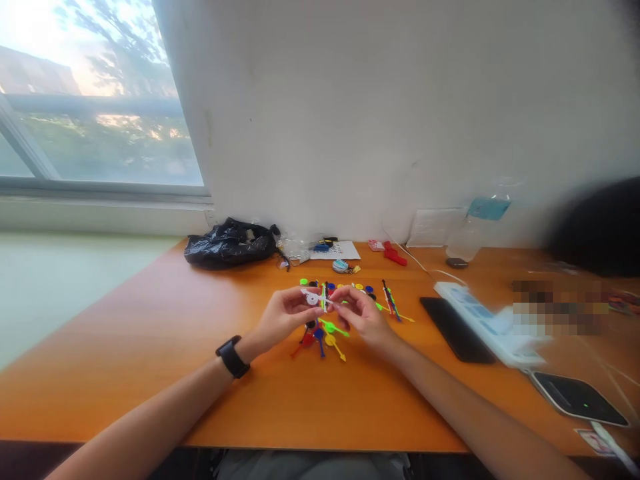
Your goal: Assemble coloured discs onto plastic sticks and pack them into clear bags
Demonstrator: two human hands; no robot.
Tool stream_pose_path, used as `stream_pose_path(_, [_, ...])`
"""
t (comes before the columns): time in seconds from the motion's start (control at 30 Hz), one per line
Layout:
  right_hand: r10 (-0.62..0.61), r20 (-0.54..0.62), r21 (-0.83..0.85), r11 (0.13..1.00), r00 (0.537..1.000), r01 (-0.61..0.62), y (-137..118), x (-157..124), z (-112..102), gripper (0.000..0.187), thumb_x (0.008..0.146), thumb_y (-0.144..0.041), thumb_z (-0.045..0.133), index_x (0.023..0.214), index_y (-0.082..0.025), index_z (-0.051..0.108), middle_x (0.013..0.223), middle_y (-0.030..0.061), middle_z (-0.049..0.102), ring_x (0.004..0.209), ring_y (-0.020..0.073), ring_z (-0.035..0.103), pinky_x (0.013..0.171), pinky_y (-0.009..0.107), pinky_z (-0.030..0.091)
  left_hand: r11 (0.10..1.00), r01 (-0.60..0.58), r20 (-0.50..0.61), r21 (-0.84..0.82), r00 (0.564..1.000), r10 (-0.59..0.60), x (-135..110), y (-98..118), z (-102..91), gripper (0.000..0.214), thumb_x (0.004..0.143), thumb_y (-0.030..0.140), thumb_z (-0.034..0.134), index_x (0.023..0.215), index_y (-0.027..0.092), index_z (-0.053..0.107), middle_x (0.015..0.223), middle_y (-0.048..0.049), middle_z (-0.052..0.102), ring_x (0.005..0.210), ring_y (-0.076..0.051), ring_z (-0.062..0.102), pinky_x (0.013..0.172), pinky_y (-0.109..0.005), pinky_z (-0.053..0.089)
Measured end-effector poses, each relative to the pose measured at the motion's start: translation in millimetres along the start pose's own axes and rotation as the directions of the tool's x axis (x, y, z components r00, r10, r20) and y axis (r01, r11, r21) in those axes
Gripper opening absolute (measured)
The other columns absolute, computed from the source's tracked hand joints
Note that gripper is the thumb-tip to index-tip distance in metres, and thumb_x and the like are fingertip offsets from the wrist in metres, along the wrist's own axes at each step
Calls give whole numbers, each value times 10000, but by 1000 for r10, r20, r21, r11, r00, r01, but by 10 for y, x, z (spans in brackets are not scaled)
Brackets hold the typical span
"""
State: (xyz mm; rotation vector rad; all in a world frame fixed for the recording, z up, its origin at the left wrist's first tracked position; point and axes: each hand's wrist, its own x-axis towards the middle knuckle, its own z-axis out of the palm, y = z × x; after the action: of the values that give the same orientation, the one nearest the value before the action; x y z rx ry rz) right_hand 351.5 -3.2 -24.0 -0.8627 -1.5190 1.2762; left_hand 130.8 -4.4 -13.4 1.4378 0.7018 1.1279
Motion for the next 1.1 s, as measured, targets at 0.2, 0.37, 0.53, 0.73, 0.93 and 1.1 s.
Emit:
stream_pose_path(0.2, [-128,8,-238,963,992,126,52,-43,47,246,983,-474,666,1038,-235,648,879,16,629,681,150,544,610,280,431,987,-102,-14,127,994,105,-2,-97,14,402,867,402,827,1162,133,782,1131,-135,746,955,-247,737,838,-344,628])
stream_pose_path(0.37, [-173,37,-375,910,984,174,29,-67,47,200,1035,-424,598,1048,-232,653,939,31,660,819,189,608,730,311,475,941,-198,-3,272,978,207,-17,-100,2,341,944,407,738,1177,167,801,1094,-126,720,971,-244,716,825,-329,614])
stream_pose_path(0.53, [-253,75,-481,838,965,257,-15,-108,73,171,1060,-374,557,1030,-235,652,907,29,659,802,195,613,751,325,476,839,-282,30,465,952,304,-28,-93,-11,233,948,343,734,1121,218,829,1006,-102,746,903,-225,701,806,-322,562])
stream_pose_path(0.73, [-342,102,-576,745,934,336,-44,-131,74,129,1065,-321,538,1033,-259,647,935,41,666,825,213,621,769,343,464,854,-264,12,447,957,290,-38,-93,-10,196,939,341,735,1049,199,815,968,-97,763,863,-221,705,759,-304,557])
stream_pose_path(0.93, [-351,136,-581,729,927,361,-50,-127,68,156,1075,-325,509,1037,-265,648,918,46,653,814,215,604,742,339,452,881,-249,37,403,966,256,-58,-42,-12,212,940,352,730,1032,178,809,948,-104,777,855,-229,714,769,-313,565])
stream_pose_path(1.1, [-357,153,-588,716,921,375,-52,-127,55,164,1075,-322,504,1039,-264,653,928,47,658,818,216,605,741,334,447,916,-207,32,344,978,208,-39,-66,-9,246,936,365,731,1052,156,790,1002,-118,770,883,-229,719,807,-325,592])
